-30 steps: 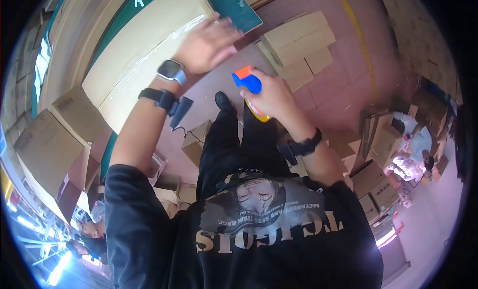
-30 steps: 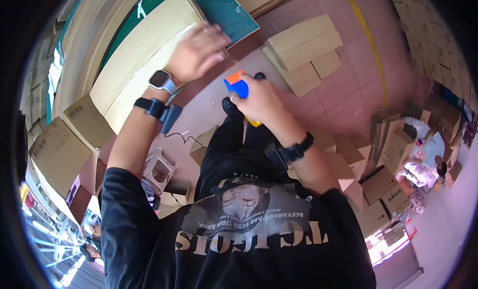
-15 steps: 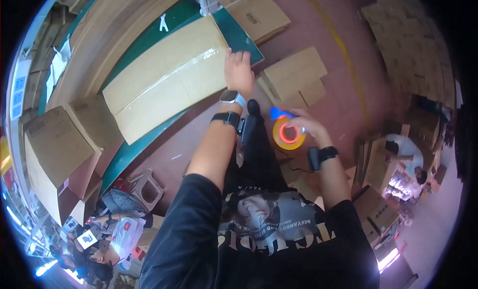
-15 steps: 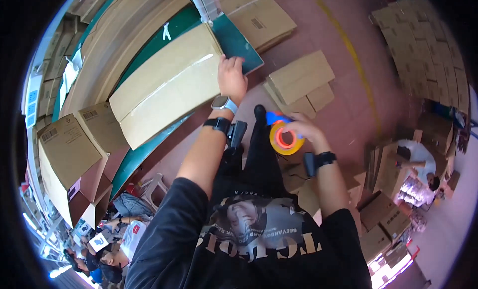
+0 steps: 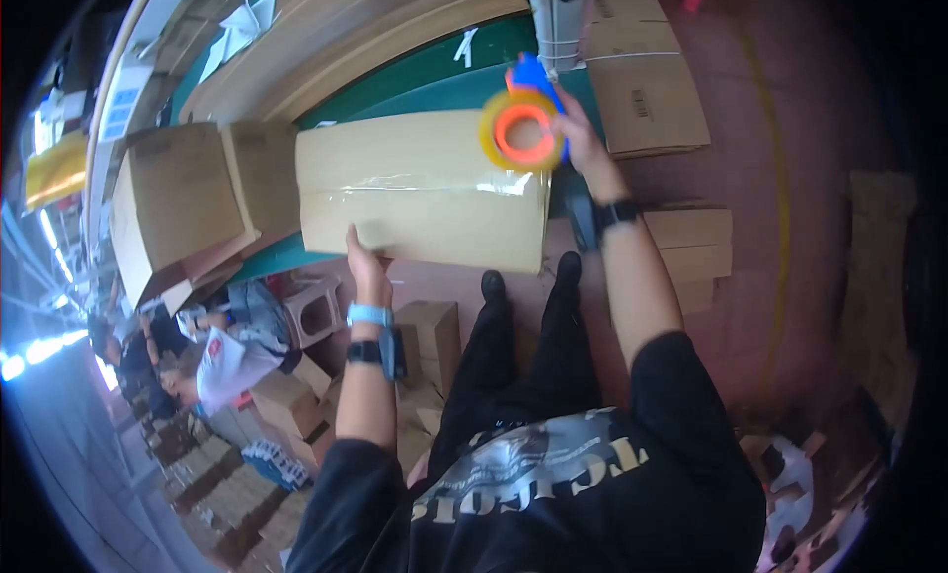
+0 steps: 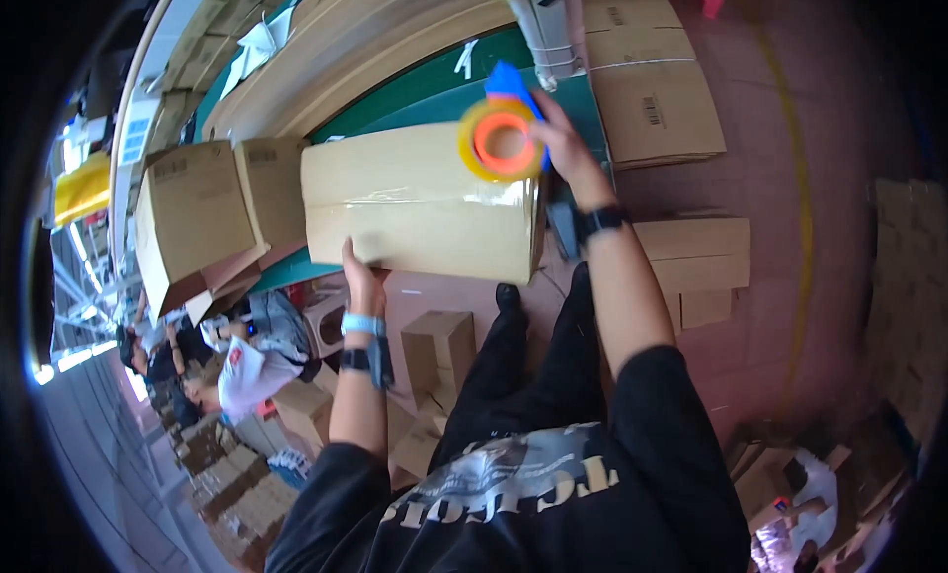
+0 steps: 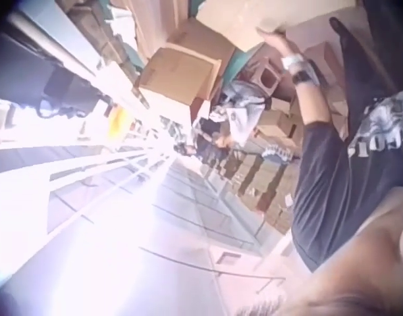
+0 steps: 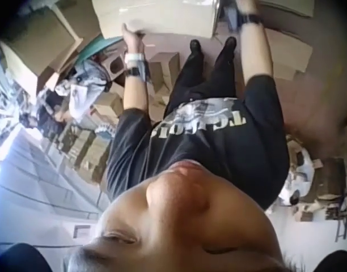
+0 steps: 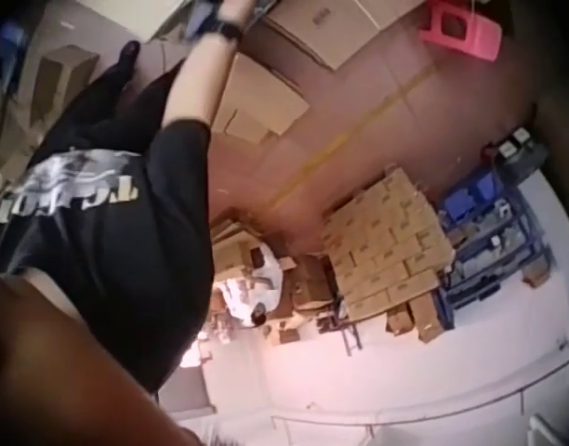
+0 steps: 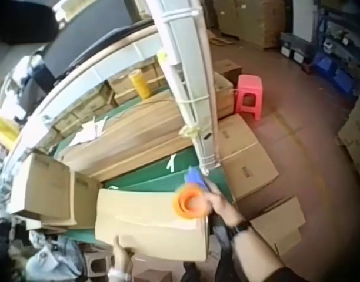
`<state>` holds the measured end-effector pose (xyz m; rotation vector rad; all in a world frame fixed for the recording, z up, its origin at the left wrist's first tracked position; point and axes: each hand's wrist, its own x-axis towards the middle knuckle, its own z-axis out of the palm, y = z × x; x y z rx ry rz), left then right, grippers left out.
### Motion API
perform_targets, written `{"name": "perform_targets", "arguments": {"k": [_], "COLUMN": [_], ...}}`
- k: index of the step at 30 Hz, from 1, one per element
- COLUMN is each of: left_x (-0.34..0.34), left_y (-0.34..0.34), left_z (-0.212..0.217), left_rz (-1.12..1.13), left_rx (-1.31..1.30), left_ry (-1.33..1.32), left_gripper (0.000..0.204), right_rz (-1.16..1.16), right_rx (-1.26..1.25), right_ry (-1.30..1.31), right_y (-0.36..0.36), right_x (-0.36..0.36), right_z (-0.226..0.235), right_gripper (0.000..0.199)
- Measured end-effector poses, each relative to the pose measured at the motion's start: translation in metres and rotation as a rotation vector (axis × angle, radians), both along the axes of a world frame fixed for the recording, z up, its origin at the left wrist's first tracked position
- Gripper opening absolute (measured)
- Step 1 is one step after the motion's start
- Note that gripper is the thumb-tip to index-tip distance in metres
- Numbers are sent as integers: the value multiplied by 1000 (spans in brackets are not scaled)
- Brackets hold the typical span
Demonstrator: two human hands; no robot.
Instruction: The person packs items into boxes, seals the boxes with a tape dispenser, and stacks them. They also pause to remove an empty roll from the tape dispenser and install a new one before continuing to seal more boxes.
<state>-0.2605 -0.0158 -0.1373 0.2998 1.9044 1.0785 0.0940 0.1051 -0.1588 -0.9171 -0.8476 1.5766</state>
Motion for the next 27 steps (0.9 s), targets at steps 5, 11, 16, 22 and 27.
{"name": "perform_targets", "arguments": {"k": [5, 11, 16, 22, 27], "left_x": [-46, 169, 253, 264, 254], "left_y": [36, 90, 47, 51, 48], "left_z": [-7, -3, -8, -7, -9], "left_rz": [-365, -726, -922, -912, -889], "left_rx": [-391, -290, 105, 191, 194], "left_ry": [717, 1166, 1383, 1296, 1286], "left_gripper": [77, 102, 100, 95, 93], "right_rz": [448, 493, 8, 392, 769], "right_rx": [-136, -497, -184, -120, -464], "right_ry": [424, 242, -46, -626, -647], "right_y": [-208, -294, -164, 64, 115], "right_x": [3, 52, 153, 136, 107], "right_z": [-17, 12, 77, 60, 30], "right_gripper": [89, 89, 72, 31, 22]}}
